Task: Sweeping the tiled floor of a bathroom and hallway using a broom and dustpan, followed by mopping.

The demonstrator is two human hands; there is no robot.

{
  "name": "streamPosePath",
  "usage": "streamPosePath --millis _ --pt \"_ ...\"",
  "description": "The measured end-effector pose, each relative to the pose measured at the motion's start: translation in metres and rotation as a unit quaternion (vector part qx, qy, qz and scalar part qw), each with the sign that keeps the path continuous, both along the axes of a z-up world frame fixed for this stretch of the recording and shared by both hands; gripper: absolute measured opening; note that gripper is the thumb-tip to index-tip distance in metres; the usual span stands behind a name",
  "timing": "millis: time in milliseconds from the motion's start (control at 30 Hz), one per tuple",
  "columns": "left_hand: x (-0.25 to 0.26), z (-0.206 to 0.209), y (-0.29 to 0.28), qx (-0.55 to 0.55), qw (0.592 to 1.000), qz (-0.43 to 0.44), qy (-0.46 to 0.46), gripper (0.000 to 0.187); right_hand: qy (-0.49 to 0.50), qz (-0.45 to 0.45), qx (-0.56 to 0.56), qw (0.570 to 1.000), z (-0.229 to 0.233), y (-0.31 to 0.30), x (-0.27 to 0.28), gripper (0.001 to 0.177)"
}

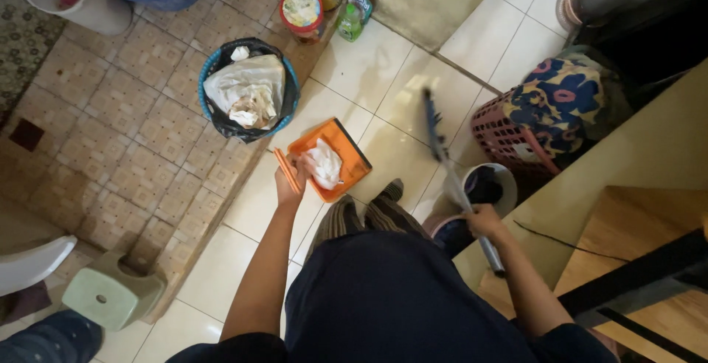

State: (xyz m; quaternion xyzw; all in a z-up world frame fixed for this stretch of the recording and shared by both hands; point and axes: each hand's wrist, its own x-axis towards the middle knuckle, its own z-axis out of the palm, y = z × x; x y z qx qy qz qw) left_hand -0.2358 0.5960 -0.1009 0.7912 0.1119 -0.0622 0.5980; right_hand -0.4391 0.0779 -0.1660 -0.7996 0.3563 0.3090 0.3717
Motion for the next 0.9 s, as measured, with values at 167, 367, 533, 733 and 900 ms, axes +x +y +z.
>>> streamPosePath --millis 167,367,533,733,900 --pt "-0.013 -0.008 -0.013 -0.018 0.996 -0.020 -0.085 0.017 -0.058 0.146 0.046 0.987 -0.015 0.050 -0.012 0.025" --pt "-0.013 -0.015 -0.035 -0.037 0.998 0.016 -0.045 0.016 -0.029 0.170 0.156 0.973 0.037 0.123 0.017 0.025" --pt "-0.012 -0.013 -0.029 -0.016 0.995 0.008 -0.094 0.019 0.032 0.101 0.219 0.970 0.078 0.134 0.025 0.027" --pt "-0.010 -0.030 -0.012 0.009 0.997 0.006 -0.078 0.027 0.044 0.051 0.172 0.983 0.154 0.088 0.037 0.017" --pt "-0.011 -0.029 -0.014 -0.062 0.991 -0.006 -0.118 0.017 0.044 -0.063 0.097 0.992 0.177 0.045 0.049 0.028"
